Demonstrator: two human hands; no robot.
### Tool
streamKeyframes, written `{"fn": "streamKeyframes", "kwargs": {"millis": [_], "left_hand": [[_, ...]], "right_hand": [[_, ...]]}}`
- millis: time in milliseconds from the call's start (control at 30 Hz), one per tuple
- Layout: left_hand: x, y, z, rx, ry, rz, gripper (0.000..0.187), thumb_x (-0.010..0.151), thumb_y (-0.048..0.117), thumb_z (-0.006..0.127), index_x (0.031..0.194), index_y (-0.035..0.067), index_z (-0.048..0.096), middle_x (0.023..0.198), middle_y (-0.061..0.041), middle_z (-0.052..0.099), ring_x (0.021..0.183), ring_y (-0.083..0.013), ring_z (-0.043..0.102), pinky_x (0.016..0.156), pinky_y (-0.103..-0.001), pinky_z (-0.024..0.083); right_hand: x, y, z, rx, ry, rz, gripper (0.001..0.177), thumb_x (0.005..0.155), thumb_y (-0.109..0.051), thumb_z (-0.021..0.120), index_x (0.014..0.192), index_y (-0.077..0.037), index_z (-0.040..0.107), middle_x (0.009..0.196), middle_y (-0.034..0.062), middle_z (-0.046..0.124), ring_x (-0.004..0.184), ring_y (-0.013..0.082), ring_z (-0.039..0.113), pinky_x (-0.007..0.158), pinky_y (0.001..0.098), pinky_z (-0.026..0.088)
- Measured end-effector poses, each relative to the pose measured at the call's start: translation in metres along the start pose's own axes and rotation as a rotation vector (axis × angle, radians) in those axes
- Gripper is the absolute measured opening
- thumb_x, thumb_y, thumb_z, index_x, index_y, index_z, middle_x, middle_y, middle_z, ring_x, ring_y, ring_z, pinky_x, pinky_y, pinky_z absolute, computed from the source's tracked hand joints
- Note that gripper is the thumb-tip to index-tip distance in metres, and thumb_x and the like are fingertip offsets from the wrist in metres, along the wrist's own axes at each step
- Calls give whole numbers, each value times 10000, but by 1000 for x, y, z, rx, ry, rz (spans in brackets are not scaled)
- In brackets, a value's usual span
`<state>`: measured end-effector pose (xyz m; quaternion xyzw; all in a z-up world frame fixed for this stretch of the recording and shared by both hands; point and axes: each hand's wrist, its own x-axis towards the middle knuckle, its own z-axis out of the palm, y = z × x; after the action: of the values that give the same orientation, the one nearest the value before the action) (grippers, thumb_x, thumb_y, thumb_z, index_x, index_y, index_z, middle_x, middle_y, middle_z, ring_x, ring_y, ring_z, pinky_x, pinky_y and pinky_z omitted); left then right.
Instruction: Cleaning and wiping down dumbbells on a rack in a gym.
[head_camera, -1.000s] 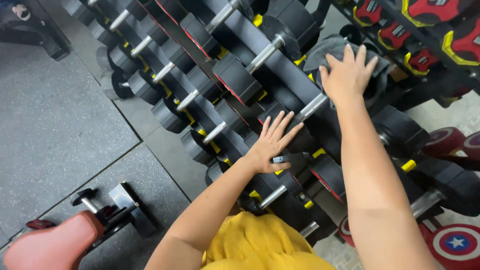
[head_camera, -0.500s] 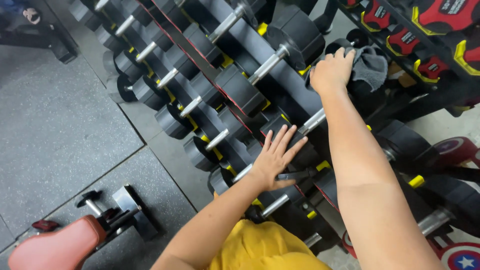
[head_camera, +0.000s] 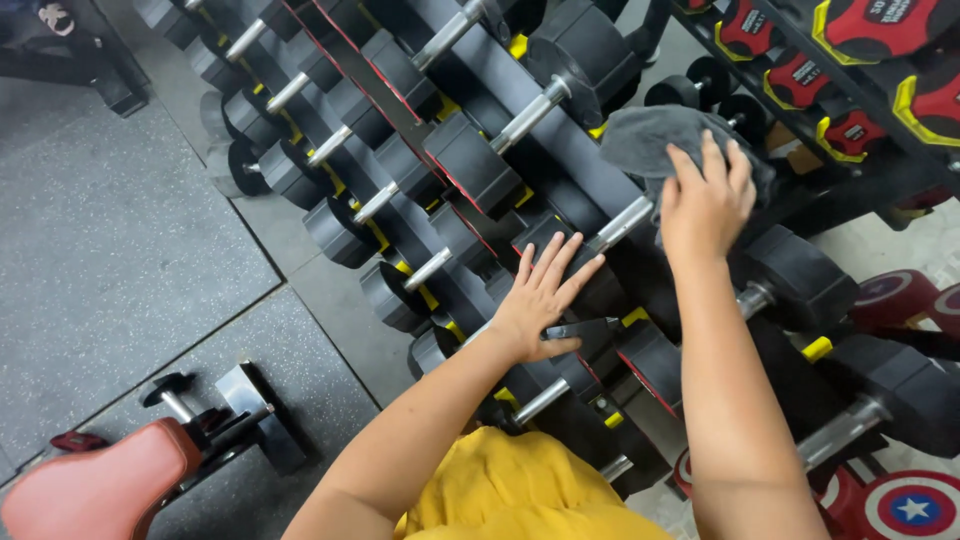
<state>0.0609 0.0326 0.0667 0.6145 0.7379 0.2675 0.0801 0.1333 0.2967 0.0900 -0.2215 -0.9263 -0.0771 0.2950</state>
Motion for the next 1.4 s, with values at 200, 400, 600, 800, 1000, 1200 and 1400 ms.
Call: {"fn": "streamKeyframes", "kwargs": {"millis": [200, 400, 600, 800, 1000, 1200, 1400], "left_hand": [[-2, 0, -2, -38, -1, 6, 1307, 592, 496, 870, 1632, 179, 145, 1688, -211, 121, 1582, -431, 95, 1234, -662, 111], [-1, 4, -6, -32, -31, -10, 1285, 615, 507, 863, 1624, 157, 147, 1676, -233, 122, 1562, -446, 96, 1215, -673, 106], [-4, 6, -3, -29, -5, -13, 1269, 636, 518, 852, 1635, 163, 155, 1683, -222, 137, 1572, -440, 109, 1230, -665, 111], [-3, 9, -6, -31, -42, -34, 1285, 622, 527, 861, 1634, 166, 155, 1683, -217, 140, 1571, -436, 112, 1230, -664, 110], [-2, 11, -5, -24, -58, -60, 1288, 604, 510, 871, 1630, 183, 165, 1683, -203, 140, 1577, -426, 108, 1237, -658, 107], [-1, 10, -2, -35, -30, -56, 1289, 592, 486, 874, 1628, 192, 165, 1692, -195, 137, 1582, -416, 109, 1242, -657, 107], [-1, 8, 1, -18, -14, -45, 1293, 599, 496, 869, 1630, 192, 150, 1693, -192, 130, 1581, -415, 109, 1242, -651, 121]], "right_hand": [[1, -2, -1, -107, -5, 26, 376, 990, -244, 737, 1360, -175, 718, 1553, 161, 565, 1428, 426, 440, 1116, 634, 366], [36, 3, 35, -248, -128, 41, 335, 1050, -347, 632, 1314, -164, 726, 1556, 175, 551, 1432, 461, 410, 1135, 699, 272], [72, -2, 71, -426, -253, 16, 419, 1047, -399, 547, 1279, -115, 750, 1522, 183, 565, 1402, 477, 404, 1111, 727, 216], [106, -14, 85, -552, -561, 55, 444, 1044, -398, 511, 1237, -98, 776, 1405, 159, 653, 1332, 451, 479, 1110, 697, 247], [124, -23, 112, -598, -763, 17, 413, 972, -333, 526, 1213, -113, 779, 1352, 135, 670, 1301, 437, 498, 1069, 673, 250], [107, -20, 129, -643, -801, -183, 375, 998, -332, 529, 1215, -168, 789, 1317, 77, 705, 1323, 342, 521, 1165, 637, 210], [67, -24, 48, -359, -344, -158, 251, 905, -327, 759, 1098, -171, 797, 1291, 81, 683, 1398, 325, 491, 1234, 609, 238]]}}
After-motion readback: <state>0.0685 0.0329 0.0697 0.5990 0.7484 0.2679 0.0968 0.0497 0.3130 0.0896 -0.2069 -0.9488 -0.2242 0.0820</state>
